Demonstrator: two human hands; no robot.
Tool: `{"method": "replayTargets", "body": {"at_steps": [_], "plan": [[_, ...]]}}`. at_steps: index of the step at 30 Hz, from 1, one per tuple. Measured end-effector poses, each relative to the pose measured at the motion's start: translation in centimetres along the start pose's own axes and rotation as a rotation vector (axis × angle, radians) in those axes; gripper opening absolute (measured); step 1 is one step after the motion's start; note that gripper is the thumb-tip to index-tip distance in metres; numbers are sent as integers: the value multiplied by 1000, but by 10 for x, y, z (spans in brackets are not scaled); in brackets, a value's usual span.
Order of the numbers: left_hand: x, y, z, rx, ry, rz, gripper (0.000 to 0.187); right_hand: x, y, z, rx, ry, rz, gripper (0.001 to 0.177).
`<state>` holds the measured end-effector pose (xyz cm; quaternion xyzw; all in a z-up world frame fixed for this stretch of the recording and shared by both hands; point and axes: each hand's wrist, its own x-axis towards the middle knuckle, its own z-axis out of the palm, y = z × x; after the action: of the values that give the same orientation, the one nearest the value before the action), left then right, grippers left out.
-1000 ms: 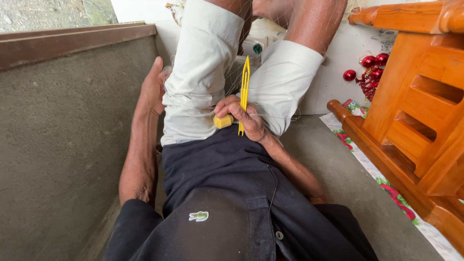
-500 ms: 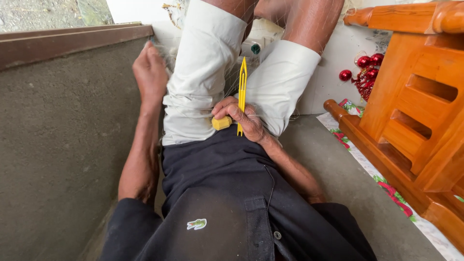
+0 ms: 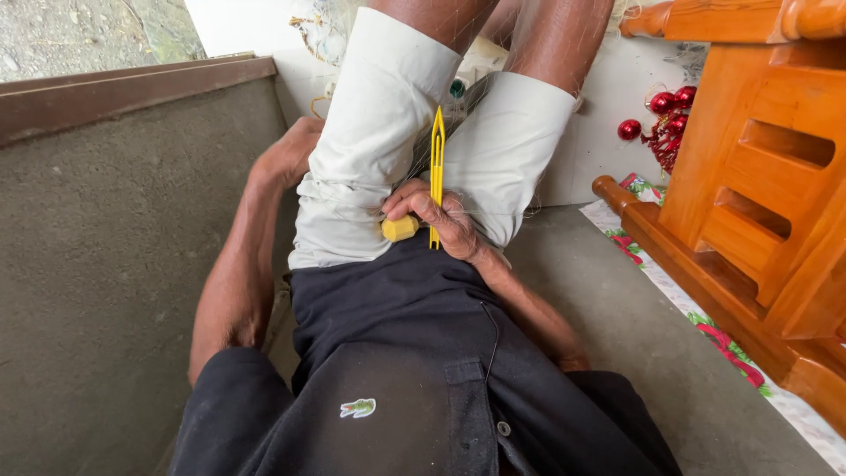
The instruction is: Repairing a fishing net by threading a shuttle through the mesh and securing it around a float.
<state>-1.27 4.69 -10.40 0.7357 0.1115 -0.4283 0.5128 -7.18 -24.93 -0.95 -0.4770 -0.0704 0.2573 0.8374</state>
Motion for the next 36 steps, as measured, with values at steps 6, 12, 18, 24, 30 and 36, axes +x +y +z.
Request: {"method": "replayTargets", "body": {"at_steps": [6, 12, 18, 24, 30, 36], "plan": [[-50, 43, 19, 76, 455, 25, 48, -1, 1, 0, 1, -9, 18, 47], [-44, 26, 27, 80, 660, 169, 16, -1, 2, 0, -6, -8, 40, 47], [-28, -8, 32, -63, 794, 269, 43, -3, 3, 0, 12, 9, 49, 48], [-20, -34, 49, -557, 475, 469, 22, -2, 5, -1, 40, 10, 46, 48], [-46, -65, 59, -705, 385, 338, 11, -2, 2, 0, 38, -11, 28, 48], [-84, -92, 81, -637, 401, 245, 10, 2, 0, -5, 14, -42, 7, 49]]}}
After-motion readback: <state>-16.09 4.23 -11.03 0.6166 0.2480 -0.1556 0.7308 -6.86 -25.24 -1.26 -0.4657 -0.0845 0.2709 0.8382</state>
